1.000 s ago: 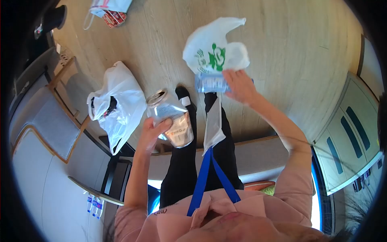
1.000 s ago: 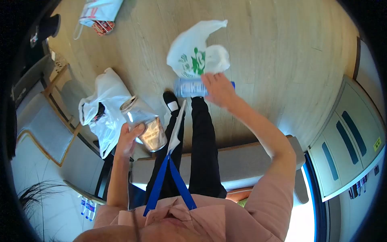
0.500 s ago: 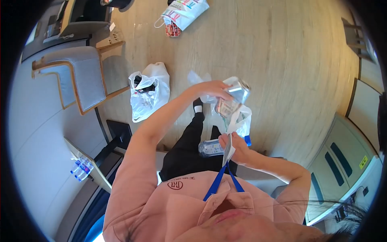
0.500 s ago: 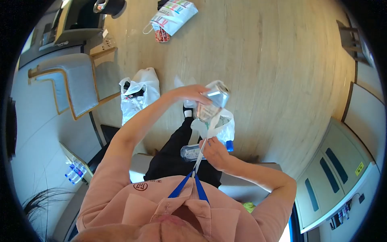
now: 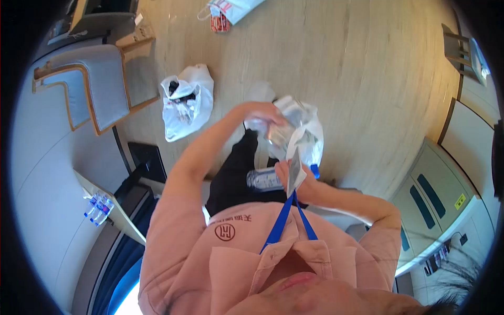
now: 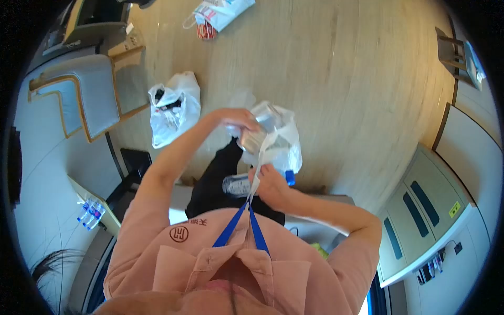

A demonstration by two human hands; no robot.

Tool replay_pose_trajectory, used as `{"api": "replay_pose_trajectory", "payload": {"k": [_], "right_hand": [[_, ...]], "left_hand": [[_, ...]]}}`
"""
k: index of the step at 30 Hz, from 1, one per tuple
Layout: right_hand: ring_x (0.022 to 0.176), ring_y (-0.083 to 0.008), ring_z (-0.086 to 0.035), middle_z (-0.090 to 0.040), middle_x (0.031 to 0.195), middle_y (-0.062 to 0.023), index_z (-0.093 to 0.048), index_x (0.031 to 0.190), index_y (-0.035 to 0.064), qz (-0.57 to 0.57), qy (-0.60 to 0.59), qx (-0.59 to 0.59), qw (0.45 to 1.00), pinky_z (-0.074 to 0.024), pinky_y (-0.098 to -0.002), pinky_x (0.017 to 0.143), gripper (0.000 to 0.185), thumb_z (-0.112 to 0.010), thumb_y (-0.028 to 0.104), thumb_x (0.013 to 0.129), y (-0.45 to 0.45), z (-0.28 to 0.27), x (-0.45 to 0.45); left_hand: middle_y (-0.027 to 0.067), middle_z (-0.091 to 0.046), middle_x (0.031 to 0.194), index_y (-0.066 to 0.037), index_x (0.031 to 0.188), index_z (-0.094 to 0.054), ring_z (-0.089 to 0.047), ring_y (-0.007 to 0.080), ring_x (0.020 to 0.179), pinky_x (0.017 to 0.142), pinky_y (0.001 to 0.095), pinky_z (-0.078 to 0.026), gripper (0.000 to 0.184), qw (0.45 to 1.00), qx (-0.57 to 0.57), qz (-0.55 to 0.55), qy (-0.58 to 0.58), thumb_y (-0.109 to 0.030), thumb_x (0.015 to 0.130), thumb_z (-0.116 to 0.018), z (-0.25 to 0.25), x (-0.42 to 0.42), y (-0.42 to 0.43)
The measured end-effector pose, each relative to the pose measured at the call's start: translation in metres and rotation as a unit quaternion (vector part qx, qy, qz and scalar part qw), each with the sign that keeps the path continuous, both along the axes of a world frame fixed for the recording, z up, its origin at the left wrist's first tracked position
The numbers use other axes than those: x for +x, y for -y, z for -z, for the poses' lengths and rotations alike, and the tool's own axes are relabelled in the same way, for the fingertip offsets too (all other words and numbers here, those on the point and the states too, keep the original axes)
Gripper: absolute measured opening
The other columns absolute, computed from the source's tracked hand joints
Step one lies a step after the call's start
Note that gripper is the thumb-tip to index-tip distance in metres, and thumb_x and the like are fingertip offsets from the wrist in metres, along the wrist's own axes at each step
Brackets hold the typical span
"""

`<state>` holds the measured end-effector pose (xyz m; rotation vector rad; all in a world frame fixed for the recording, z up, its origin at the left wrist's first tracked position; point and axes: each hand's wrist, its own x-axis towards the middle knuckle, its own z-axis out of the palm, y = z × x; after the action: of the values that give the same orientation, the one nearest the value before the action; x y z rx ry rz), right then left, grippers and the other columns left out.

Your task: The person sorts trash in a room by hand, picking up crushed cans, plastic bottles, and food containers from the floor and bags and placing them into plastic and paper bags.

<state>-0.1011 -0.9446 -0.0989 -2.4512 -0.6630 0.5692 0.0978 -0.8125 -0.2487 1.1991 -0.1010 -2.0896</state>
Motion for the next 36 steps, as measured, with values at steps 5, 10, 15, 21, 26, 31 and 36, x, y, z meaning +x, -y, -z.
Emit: {"api": "replay_pose_trajectory", "payload": {"k": [5,10,15,21,26,31,36], "right_hand": [[0.088,-0.0295,-0.056,-0.055,0.089,-0.0168,-0.048,0.113,-0.0005,0.030,-0.163,0.036,0.985,-0.0430,-0.0386,0.076,0.051,-0.065,0.030,0.076,0.032,-0.003,0.027],[0.102,-0.0251,-0.055,-0.057,0.110,-0.0145,-0.041,0.124,0.0027,0.307,-0.604,0.245,0.693,-0.0444,-0.0364,0.084,0.076,-0.068,0.048,0.070,0.054,0.043,0.074],[0.091,-0.0259,-0.061,-0.056,0.113,-0.0130,-0.042,0.124,0.0048,0.371,-0.753,0.325,0.436,-0.0530,-0.0382,0.070,0.057,-0.056,0.043,0.084,0.016,0.103,0.143],[0.099,-0.0387,-0.056,-0.039,0.129,-0.0191,-0.023,0.137,0.0119,0.356,-0.494,0.146,0.779,-0.0508,-0.0466,0.076,0.061,-0.051,0.032,0.086,-0.050,0.160,0.210],[0.090,-0.0405,-0.058,-0.048,0.116,-0.0235,-0.028,0.133,0.0117,0.135,-0.186,-0.178,0.957,-0.0465,-0.0496,0.077,0.065,-0.058,0.033,0.079,-0.072,0.127,0.299],[0.074,-0.0318,-0.063,-0.062,0.088,-0.0170,-0.048,0.109,0.0074,-0.111,-0.120,-0.250,0.954,-0.0481,-0.0456,0.062,0.038,-0.057,0.029,0.079,-0.099,0.060,0.353],[0.056,-0.0267,-0.062,-0.061,0.061,-0.0096,-0.053,0.087,0.0034,-0.183,-0.032,-0.232,0.955,-0.0466,-0.0384,0.048,0.017,-0.055,0.016,0.076,-0.122,0.044,0.400]], "left_hand": [[0.0054,-0.062,0.098,-0.002,0.113,-0.053,-0.061,0.0152,0.087,0.077,0.0291,-0.049,0.045,0.950,0.026,-0.311,0.015,-0.029,0.080,-0.065,-0.080,0.041,-0.086],[0.0018,-0.063,0.097,-0.004,0.108,-0.058,-0.059,0.0121,0.086,0.079,0.0258,-0.045,0.042,0.911,-0.007,-0.407,0.068,-0.025,0.075,-0.071,-0.134,0.026,-0.134],[-0.0002,-0.063,0.092,-0.002,0.102,-0.062,-0.057,0.0088,0.085,0.079,0.0262,-0.044,0.036,0.922,-0.044,-0.378,0.079,-0.022,0.074,-0.072,-0.155,0.015,-0.140],[-0.0011,-0.062,0.092,-0.003,0.104,-0.062,-0.053,0.0073,0.087,0.081,0.0250,-0.042,0.033,0.902,-0.089,-0.408,0.112,-0.019,0.076,-0.070,-0.184,0.041,-0.180],[0.0025,-0.062,0.090,-0.002,0.103,-0.060,-0.053,0.0081,0.084,0.076,0.0260,-0.042,0.039,0.893,0.001,-0.402,0.201,-0.027,0.075,-0.070,-0.163,0.076,-0.245],[0.0127,-0.062,0.084,0.000,0.092,-0.061,-0.058,0.0218,0.078,0.071,0.0321,-0.044,0.046,0.862,0.151,-0.294,0.385,-0.041,0.073,-0.067,-0.152,0.120,-0.277],[0.0185,-0.063,0.087,0.000,0.086,-0.065,-0.060,0.0334,0.082,0.071,0.0397,-0.047,0.054,0.876,0.162,-0.086,0.445,-0.051,0.069,-0.059,-0.111,0.164,-0.257]]}}
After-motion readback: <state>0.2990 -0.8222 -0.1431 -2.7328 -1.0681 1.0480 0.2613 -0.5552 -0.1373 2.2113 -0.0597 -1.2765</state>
